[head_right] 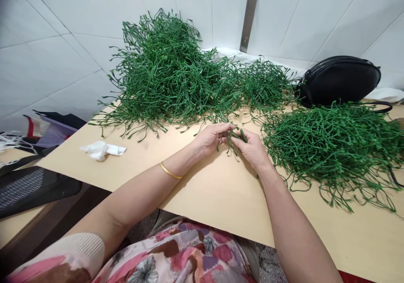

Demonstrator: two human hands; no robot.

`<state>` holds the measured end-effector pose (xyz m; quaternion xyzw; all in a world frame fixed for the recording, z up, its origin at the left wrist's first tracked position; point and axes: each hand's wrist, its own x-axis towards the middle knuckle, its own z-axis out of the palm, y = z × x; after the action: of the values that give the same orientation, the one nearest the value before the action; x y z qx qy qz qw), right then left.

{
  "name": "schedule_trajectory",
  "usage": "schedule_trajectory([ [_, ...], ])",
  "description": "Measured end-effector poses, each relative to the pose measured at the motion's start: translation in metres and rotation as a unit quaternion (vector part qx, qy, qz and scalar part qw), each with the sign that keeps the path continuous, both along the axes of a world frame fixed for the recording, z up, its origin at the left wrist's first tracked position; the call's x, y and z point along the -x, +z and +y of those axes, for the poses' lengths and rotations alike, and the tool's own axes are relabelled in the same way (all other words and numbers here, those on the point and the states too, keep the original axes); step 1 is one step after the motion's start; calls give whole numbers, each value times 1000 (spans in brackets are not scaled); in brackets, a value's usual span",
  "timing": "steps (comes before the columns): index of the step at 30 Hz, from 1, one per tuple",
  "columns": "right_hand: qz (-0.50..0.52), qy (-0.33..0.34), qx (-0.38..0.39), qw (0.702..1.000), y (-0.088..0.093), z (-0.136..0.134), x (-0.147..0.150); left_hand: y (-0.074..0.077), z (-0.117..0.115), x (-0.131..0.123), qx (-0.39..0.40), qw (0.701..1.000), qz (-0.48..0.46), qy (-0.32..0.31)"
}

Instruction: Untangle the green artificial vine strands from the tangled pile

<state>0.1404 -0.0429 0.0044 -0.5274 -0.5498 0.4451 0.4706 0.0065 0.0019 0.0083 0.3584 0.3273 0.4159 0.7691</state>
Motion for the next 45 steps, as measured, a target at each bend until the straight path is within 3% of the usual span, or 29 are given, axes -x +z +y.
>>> schedule_trajectory([
  [5, 10, 3, 7, 1000, -2, -1, 0, -5, 5, 0, 35, 999, -19, 19],
  [13, -119, -10, -26, 993, 1, -2, 11, -1, 4, -9, 77, 993, -16, 86],
  [19, -171, 100, -14, 980, 21, -24, 24, 3, 16, -3, 106, 987, -23, 118],
  [22, -155, 30, -46, 986, 20, -22, 15, -1, 17, 2, 85, 992, -44, 83],
  [28, 15, -96, -45, 994, 8, -8, 1, -3, 14, 5, 79, 995, -40, 54],
  [35, -59, -71, -51, 994, 17, -14, 21, -6, 14, 1, 65, 995, -49, 54],
  [38, -109, -89, -46, 989, 12, -8, 25, -8, 14, -1, 53, 996, -55, 35],
  [45, 56, -105, -75, 990, -14, 11, 21, -4, 12, -2, 85, 995, -38, 20],
])
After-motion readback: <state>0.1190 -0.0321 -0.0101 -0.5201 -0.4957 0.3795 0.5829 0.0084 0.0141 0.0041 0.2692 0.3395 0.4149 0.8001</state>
